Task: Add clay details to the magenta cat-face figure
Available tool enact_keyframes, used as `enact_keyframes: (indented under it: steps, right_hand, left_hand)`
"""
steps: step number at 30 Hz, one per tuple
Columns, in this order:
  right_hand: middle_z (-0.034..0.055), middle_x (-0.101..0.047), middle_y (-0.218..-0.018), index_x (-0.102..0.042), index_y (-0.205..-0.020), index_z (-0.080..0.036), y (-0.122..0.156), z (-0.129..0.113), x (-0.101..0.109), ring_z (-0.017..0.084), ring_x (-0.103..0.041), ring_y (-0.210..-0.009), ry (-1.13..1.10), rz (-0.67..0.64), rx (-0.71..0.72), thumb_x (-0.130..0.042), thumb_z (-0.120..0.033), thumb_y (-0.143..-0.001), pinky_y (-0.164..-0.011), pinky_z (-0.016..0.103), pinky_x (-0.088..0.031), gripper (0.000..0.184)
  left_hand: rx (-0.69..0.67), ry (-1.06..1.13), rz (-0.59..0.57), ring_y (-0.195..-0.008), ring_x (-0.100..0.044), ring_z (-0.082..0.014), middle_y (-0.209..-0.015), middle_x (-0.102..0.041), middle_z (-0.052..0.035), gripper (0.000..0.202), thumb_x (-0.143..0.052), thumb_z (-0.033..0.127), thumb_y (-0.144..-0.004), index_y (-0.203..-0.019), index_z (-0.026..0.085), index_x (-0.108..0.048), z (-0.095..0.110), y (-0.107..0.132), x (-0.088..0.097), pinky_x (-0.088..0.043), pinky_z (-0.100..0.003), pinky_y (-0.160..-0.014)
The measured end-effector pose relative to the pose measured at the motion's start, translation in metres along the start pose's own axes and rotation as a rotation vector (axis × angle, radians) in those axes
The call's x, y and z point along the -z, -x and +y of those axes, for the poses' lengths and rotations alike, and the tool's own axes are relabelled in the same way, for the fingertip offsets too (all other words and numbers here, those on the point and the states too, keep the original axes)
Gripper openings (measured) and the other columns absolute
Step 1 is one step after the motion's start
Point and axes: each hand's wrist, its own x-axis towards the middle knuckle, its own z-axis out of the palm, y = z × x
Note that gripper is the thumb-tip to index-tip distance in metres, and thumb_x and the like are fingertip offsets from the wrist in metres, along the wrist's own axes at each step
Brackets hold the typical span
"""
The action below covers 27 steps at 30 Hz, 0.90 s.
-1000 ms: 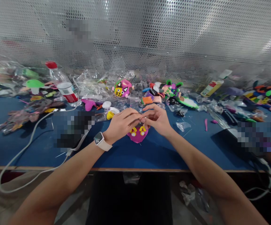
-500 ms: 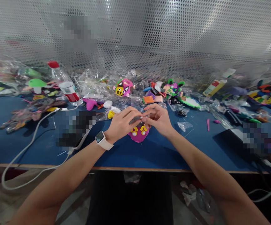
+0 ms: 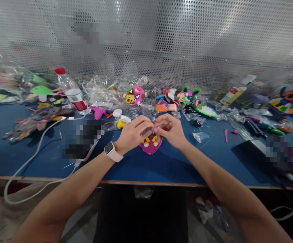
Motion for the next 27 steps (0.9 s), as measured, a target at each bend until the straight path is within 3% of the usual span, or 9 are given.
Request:
enact_keyframes:
  steps: [7,12,20,27]
  right_hand:
    - [-0.0034,-0.078,-0.088,-0.064,-0.101,-0.026,-0.0007,-0.0023,0.0013,0.011,-0.066,-0.044,-0.001,0.021,-0.016,-0.093,-0.040,-0.076,-0.040,0.024,-0.054,0.041]
    - [-0.0035,-0.078,-0.085,-0.065,-0.101,-0.025,-0.0016,-0.0039,0.0014,0.011,-0.065,-0.044,-0.014,0.025,-0.025,-0.095,-0.041,-0.074,-0.039,0.024,-0.053,0.043]
    - [-0.0030,-0.078,-0.087,-0.063,-0.105,-0.025,-0.0013,-0.0018,0.0025,0.011,-0.066,-0.045,-0.024,-0.002,-0.035,-0.092,-0.042,-0.078,-0.041,0.024,-0.054,0.043]
    - [-0.0023,-0.079,-0.089,-0.064,-0.105,-0.025,-0.0001,-0.0011,0.0018,0.012,-0.069,-0.046,-0.036,-0.039,-0.037,-0.092,-0.035,-0.079,-0.042,0.025,-0.056,0.039]
  left_hand:
    - [-0.023,0.009,-0.014,-0.092,-0.070,-0.0143,-0.106,-0.071,-0.0053,0.009,-0.063,0.021,-0.103,-0.112,0.020,-0.066,-0.0003,-0.0002,0.0011,-0.057,-0.025,-0.075]
    - [-0.005,0.028,0.028,-0.094,-0.071,-0.0151,-0.104,-0.071,-0.0052,0.010,-0.065,0.025,-0.103,-0.112,0.021,-0.066,0.0000,-0.0005,0.0012,-0.058,-0.026,-0.076]
    - [-0.009,0.029,-0.010,-0.095,-0.071,-0.0152,-0.108,-0.073,-0.0058,0.014,-0.064,0.025,-0.103,-0.116,0.022,-0.067,0.0000,0.0008,0.0006,-0.059,-0.028,-0.080]
    - [-0.033,0.026,0.004,-0.087,-0.071,-0.0124,-0.100,-0.074,-0.0038,0.008,-0.063,0.022,-0.104,-0.105,0.020,-0.070,-0.0019,0.0008,0.0003,-0.058,-0.024,-0.075]
